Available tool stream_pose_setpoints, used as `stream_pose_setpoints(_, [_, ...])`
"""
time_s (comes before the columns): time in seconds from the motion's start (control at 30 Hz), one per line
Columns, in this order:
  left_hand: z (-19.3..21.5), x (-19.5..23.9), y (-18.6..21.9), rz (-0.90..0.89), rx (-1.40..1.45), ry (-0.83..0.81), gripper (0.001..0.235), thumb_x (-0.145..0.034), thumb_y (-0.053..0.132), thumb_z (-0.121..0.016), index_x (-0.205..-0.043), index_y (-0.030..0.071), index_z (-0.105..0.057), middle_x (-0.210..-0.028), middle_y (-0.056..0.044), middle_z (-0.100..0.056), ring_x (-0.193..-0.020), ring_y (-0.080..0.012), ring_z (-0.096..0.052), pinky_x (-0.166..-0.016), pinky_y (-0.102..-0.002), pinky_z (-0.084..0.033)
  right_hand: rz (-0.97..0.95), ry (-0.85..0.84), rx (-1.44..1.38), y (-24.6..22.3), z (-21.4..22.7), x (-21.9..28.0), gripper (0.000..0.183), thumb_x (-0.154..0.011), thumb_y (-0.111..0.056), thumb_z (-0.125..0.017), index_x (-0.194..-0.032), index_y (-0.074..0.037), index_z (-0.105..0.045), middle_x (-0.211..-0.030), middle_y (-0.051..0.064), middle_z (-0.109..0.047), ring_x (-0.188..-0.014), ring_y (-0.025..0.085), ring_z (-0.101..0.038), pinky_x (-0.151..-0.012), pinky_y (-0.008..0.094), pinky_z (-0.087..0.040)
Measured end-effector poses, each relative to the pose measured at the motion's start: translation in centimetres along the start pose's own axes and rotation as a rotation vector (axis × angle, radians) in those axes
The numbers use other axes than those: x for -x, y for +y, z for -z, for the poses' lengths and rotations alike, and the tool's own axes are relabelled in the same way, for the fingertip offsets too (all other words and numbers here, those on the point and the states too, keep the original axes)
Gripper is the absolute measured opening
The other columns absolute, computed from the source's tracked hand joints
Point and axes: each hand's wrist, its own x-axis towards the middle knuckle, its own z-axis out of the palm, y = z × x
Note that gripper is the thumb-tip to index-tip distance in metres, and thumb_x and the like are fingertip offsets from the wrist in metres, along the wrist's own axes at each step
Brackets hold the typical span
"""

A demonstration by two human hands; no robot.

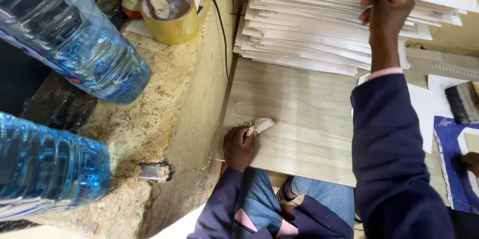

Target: Assembling paper folders by folding pre-cut sheets and pressing them together.

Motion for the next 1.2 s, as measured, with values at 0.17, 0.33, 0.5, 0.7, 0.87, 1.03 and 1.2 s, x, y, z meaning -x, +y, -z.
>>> stream_pose_setpoints(0.17, [-0.3, 0.4, -0.3, -0.005, -0.031, -0.004, 0.018, -0.095, 0.025, -0.080, -0.105, 0.011, -0.074, -0.107, -0.008, -0.078, -0.097, -0.0304, -0.073, -0.087, -0.046, -0.056, 0.489, -0.047, 0.311, 7.1, 1.9, -0.7, 0.055, -0.122, -0.029, -0.086, -0.073, -0.022, -0.063, -0.060, -0.004, -0.063, -0.048, 0.006, -0.056, -0.094, 0.041, -0.071])
stream_pose_setpoints(0.33, [-0.5, 0.2, -0.3, -0.050, -0.091, 0.020, 0.020, -0.090, 0.026, -0.087, -0.100, 0.016, -0.073, -0.088, -0.002, -0.071, -0.080, -0.0296, -0.075, -0.074, -0.042, -0.059, 0.206, -0.431, 0.797, 9.4, 8.4, 11.2, 0.031, -0.106, -0.039, -0.084, -0.083, -0.019, -0.076, -0.071, 0.002, -0.073, -0.066, 0.019, -0.070, -0.075, 0.033, -0.057])
stream_pose_setpoints(0.5, [-0.8, 0.5, 0.3, -0.059, -0.139, 0.025, 0.018, -0.091, 0.025, -0.085, -0.101, 0.015, -0.074, -0.097, -0.003, -0.074, -0.089, -0.0285, -0.073, -0.080, -0.042, -0.056, -0.069, -0.111, 1.136, 23.4, 33.7, 7.6, 0.056, -0.101, -0.039, -0.077, -0.137, 0.004, -0.065, -0.126, 0.026, -0.074, -0.113, 0.047, -0.070, -0.096, 0.058, -0.055])
stream_pose_setpoints(0.7, [-1.3, 0.6, 0.5, -0.099, -0.187, 0.025, 0.017, -0.094, 0.023, -0.083, -0.103, 0.011, -0.074, -0.103, -0.008, -0.075, -0.097, -0.0315, -0.070, -0.084, -0.046, -0.054, -0.503, 0.058, 1.486, 18.9, 39.8, 9.7, 0.127, -0.076, -0.069, -0.087, -0.158, 0.015, -0.038, -0.156, 0.038, -0.050, -0.142, 0.055, -0.045, -0.111, 0.063, -0.040])
stream_pose_setpoints(0.87, [-1.2, 0.7, 0.4, -0.108, -0.213, 0.026, 0.018, -0.095, 0.025, -0.082, -0.104, 0.011, -0.075, -0.105, -0.009, -0.075, -0.099, -0.0334, -0.070, -0.087, -0.048, -0.055, -0.463, 0.089, 1.187, 19.5, 39.4, 8.9, 0.115, -0.068, -0.044, -0.106, -0.143, 0.024, -0.051, -0.146, 0.036, -0.060, -0.133, 0.049, -0.059, -0.102, 0.049, -0.050])
stream_pose_setpoints(1.03, [-1.1, 1.3, 0.1, -0.093, -0.190, -0.023, 0.019, -0.095, 0.025, -0.083, -0.105, 0.011, -0.075, -0.104, -0.007, -0.075, -0.098, -0.0308, -0.070, -0.085, -0.046, -0.055, -0.647, 0.213, 0.662, 16.8, 36.7, 12.1, 0.036, -0.088, -0.032, -0.095, -0.096, -0.011, -0.067, -0.095, 0.007, -0.073, -0.080, 0.020, -0.067, -0.056, 0.037, -0.045])
stream_pose_setpoints(1.2, [-0.2, 1.2, 2.5, 0.119, 0.000, -0.094, 0.021, -0.097, 0.024, -0.078, -0.114, 0.012, -0.077, -0.115, -0.007, -0.077, -0.104, -0.0273, -0.072, -0.087, -0.041, -0.056, -0.724, -0.030, 0.702, 7.1, 31.6, 18.9, 0.040, -0.106, -0.022, -0.073, -0.140, -0.002, -0.066, -0.131, 0.018, -0.073, -0.105, 0.035, -0.068, -0.084, 0.045, -0.052])
